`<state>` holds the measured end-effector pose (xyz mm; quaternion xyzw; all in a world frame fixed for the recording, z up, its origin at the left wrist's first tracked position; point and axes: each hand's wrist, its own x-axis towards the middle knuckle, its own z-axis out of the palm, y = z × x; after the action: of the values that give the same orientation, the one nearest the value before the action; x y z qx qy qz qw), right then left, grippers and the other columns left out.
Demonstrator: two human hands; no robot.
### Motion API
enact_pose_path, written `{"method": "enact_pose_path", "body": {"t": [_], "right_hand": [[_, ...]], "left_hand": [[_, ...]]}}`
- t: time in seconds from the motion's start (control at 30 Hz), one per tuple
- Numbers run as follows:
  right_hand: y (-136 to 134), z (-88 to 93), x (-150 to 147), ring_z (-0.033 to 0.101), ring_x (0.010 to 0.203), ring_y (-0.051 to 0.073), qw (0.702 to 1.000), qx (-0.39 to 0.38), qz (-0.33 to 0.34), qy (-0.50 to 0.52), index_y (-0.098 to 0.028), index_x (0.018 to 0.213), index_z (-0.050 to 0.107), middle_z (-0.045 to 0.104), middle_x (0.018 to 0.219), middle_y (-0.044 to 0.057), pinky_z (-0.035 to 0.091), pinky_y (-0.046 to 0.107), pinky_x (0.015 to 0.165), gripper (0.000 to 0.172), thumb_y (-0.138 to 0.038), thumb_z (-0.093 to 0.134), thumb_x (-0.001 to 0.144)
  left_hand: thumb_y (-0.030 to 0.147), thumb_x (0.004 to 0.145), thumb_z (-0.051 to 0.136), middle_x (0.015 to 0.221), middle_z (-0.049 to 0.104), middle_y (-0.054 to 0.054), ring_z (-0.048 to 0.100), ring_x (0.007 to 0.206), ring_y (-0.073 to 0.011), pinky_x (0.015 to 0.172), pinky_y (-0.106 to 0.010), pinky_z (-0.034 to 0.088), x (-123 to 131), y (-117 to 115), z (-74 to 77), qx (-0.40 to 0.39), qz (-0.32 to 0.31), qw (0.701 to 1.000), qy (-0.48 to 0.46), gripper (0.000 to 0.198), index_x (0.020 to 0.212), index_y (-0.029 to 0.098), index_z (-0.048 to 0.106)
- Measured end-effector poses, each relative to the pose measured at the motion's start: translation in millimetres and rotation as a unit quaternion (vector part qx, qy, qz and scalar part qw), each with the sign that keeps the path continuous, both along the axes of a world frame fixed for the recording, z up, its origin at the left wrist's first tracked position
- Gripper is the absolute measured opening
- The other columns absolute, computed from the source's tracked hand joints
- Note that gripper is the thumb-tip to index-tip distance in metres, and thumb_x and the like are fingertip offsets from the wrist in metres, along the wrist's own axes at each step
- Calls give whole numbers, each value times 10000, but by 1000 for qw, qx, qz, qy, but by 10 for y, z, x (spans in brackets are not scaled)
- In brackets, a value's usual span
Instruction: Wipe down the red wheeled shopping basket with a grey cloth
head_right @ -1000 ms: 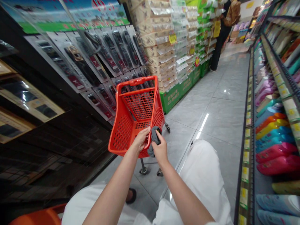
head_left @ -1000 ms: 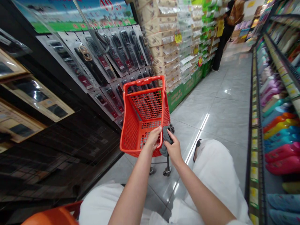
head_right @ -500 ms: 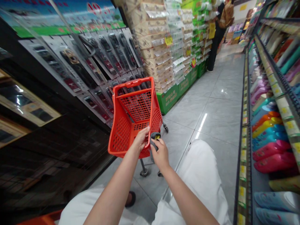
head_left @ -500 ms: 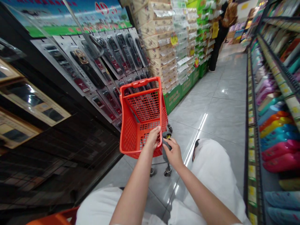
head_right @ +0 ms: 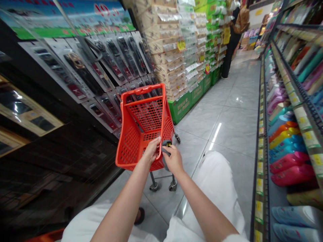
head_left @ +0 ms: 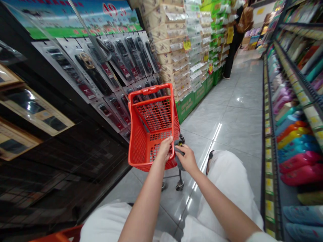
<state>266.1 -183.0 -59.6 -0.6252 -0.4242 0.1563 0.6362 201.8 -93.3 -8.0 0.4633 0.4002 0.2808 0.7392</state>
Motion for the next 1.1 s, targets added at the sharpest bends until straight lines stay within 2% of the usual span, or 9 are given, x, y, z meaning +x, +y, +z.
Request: {"method": "enact_pose_path", "body": {"t": [0.17, 0.27, 0.4, 0.43, 0.5, 0.8, 0.9, 1.0, 1.1], "right_hand": [[-371, 47, -136, 605, 951, 191, 997, 7, -17, -78, -273, 1105, 708, 632, 1013, 61, 490, 315, 858, 309, -241, 555, 838], [-264, 221, -65, 572, 957, 203, 978, -36, -1, -207, -330, 1153, 681, 615, 1057, 61, 477, 320, 837, 319, -277, 554, 865], [29, 462, 155, 561, 878, 202, 950, -111, -19, -290, -320, 1075, 718, 630, 1016, 69, 459, 305, 762, 263, -272, 571, 862], [77, 501, 196, 563, 865, 199, 947, -121, -21, -296, -314, 1057, 724, 635, 1009, 68, 454, 301, 750, 251, -270, 575, 860], [100, 546, 227, 572, 847, 195, 942, -132, -14, -309, -305, 1019, 734, 647, 1006, 61, 447, 299, 737, 226, -268, 583, 855], [-425, 606, 32, 586, 809, 194, 916, -162, 33, -365, -325, 945, 741, 673, 982, 36, 422, 297, 695, 222, -218, 614, 797], [-249, 694, 207, 573, 820, 202, 925, -162, -10, -345, -301, 910, 751, 667, 985, 53, 411, 302, 705, 216, -194, 606, 790], [20, 726, 450, 579, 829, 198, 948, -152, -38, -277, -253, 954, 752, 668, 983, 70, 410, 303, 730, 215, -205, 589, 822], [33, 669, 552, 596, 836, 181, 959, -144, -18, -243, -234, 985, 741, 672, 957, 60, 421, 282, 733, 219, -213, 582, 837]], "left_hand": [[476, 777, 607, 770, 681, -33, 586, 633, -142, 622, -252, 453, -43, 3, 48, 116, -13, 992, 53, 335, 878, 163, 668], [401, 779, 618, 837, 698, -49, 608, 804, -177, 755, -258, 439, -279, 51, 169, 213, -18, 971, 111, 252, 829, 166, 693], [431, 739, 667, 594, 616, -62, 602, 812, -248, 762, -287, 391, -837, 87, 312, 307, -36, 926, 218, 312, 552, 183, 637], [443, 742, 666, 587, 612, -74, 608, 819, -263, 764, -295, 381, -969, 78, 321, 331, -46, 906, 259, 339, 526, 186, 619], [513, 820, 542, 621, 638, -102, 629, 799, -274, 752, -310, 379, -1171, 42, 308, 432, -114, 784, 430, 442, 517, 196, 599], [625, 904, 256, 718, 699, -115, 650, 715, -240, 615, -274, 325, -1370, -343, 301, 558, -284, 600, 498, 626, 719, 211, 688], [627, 906, 233, 721, 696, -128, 653, 720, -259, 599, -285, 318, -1334, -546, 290, 559, -275, 588, 516, 645, 738, 204, 691], [650, 886, 280, 698, 686, -124, 653, 718, -261, 610, -285, 335, -1237, -686, 279, 541, -250, 613, 519, 632, 709, 204, 691], [668, 871, 299, 692, 685, -125, 655, 718, -260, 624, -290, 358, -1133, -728, 291, 525, -234, 633, 518, 637, 688, 200, 691]]}}
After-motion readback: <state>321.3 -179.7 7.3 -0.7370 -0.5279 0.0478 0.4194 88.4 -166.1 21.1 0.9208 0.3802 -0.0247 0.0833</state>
